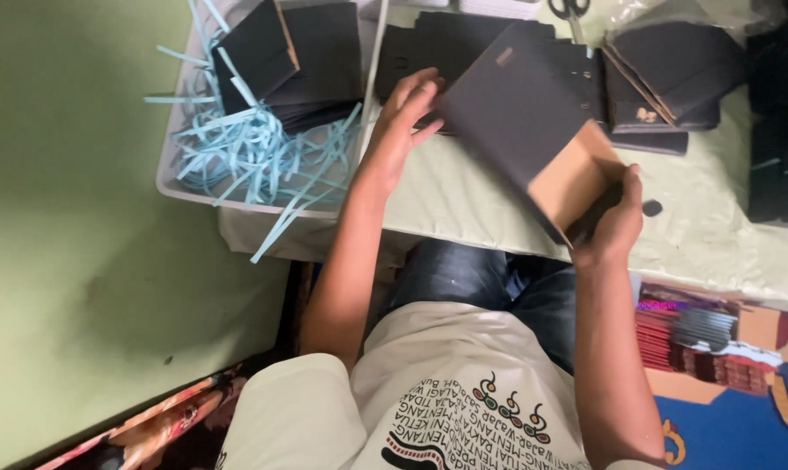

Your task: Assembling a cardboard gift box and filling it with shredded paper

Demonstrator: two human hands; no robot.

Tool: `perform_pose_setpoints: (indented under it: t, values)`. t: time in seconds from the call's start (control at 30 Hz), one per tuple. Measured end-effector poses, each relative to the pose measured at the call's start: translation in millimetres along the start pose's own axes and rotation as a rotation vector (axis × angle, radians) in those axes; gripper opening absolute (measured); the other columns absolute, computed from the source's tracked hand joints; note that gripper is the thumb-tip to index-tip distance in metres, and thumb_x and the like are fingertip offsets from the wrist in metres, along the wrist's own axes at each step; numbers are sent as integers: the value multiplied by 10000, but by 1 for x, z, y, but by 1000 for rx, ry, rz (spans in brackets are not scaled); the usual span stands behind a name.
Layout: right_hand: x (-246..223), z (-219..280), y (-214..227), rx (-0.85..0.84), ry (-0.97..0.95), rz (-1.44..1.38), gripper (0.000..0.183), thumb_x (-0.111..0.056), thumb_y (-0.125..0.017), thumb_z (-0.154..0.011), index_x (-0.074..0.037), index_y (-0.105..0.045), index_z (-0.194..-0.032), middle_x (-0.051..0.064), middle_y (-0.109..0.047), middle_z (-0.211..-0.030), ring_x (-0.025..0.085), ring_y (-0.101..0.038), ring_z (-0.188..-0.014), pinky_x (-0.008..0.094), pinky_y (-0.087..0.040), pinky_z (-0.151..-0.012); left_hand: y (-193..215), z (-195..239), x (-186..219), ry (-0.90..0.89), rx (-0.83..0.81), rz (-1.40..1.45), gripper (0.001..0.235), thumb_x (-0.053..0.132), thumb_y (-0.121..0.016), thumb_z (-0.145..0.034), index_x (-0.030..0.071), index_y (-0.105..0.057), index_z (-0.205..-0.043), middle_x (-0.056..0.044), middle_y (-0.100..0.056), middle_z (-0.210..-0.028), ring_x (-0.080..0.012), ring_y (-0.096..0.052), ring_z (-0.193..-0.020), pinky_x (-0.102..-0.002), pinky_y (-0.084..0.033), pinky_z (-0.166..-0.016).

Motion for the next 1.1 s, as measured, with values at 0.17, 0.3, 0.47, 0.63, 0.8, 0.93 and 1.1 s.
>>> perform_pose_setpoints:
  t: [0.17,0.3,0.47,0.63,0.8,0.93,1.1]
  values:
    - [37,-26,-27,-3,106,-249,438,-415,-642,-874,-145,-652,-1218,58,-696,-1195,209,-673,-1076,371,-536,-885,30,-23,-60,-112,24,-76,417,297,-646,-867,170,-634,-1265,-48,-660,-1344,-184,-647,-1202,-334,-535,-916]
    - [70,-33,-52,-15,143,-279,545,-391,-676,-813,-92,-674,-1268,139,-739,-1224,284,-703,-1015,425,-565,-860,31,-3,-80,-175,-191,-159,265,248,-667,-982,190,-648,-1240,24,-708,-1256,-79,-640,-1112,-246,-500,-844]
    - [91,-7,-56,-91,217,15,508,-513,-652,-866,-199,-524,-1244,74,-640,-1122,218,-681,-966,429,-587,-863,51,59,-18,-172,-238,-200,317,242,-623,-1020,89,-597,-1297,-110,-696,-1314,-212,-631,-1287,-328,-473,-1111]
    - [99,8,-47,-134,319,193,326,-514,-541,-958,-214,-580,-1081,21,-627,-1064,99,-605,-938,305,-598,-761,95,107,43,-239,-195,-376,300,250,-577,-1044,93,-570,-1300,-87,-693,-1304,-204,-659,-1239,-329,-494,-1086]
    - [83,71,-61,-19,1145,467,324,-393,-466,-1114,-87,-456,-1220,113,-468,-1182,272,-454,-1085,419,-376,-900,173,101,58,-679,358,-1257,256,148,-673,-1013,112,-665,-1266,-85,-620,-1145,-317,-608,-1034,-449,-549,-790]
    - [92,112,-95,-109,1357,543,423,-369,-435,-1159,49,-461,-1215,200,-450,-1181,350,-448,-1080,464,-367,-930,220,69,37,-614,240,-1675,591,96,-802,-847,163,-627,-1407,-48,-478,-1530,-321,-466,-1353,-529,-457,-995]
    - [121,121,-122,-459,1432,489,284,-279,-412,-1197,2,-408,-1239,214,-458,-1191,343,-461,-1128,465,-374,-1032,264,26,-10,-704,118,-1682,645,3,-815,-812,101,-601,-1413,-152,-590,-1438,-343,-591,-1284,-438,-532,-1007]
Point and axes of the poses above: each hand's wrist, its own z-axis away from the middle knuckle, its own y-axis out of the back of the hand, x = y × z, the point moved 2 cm from there along -z, towards the middle knuckle
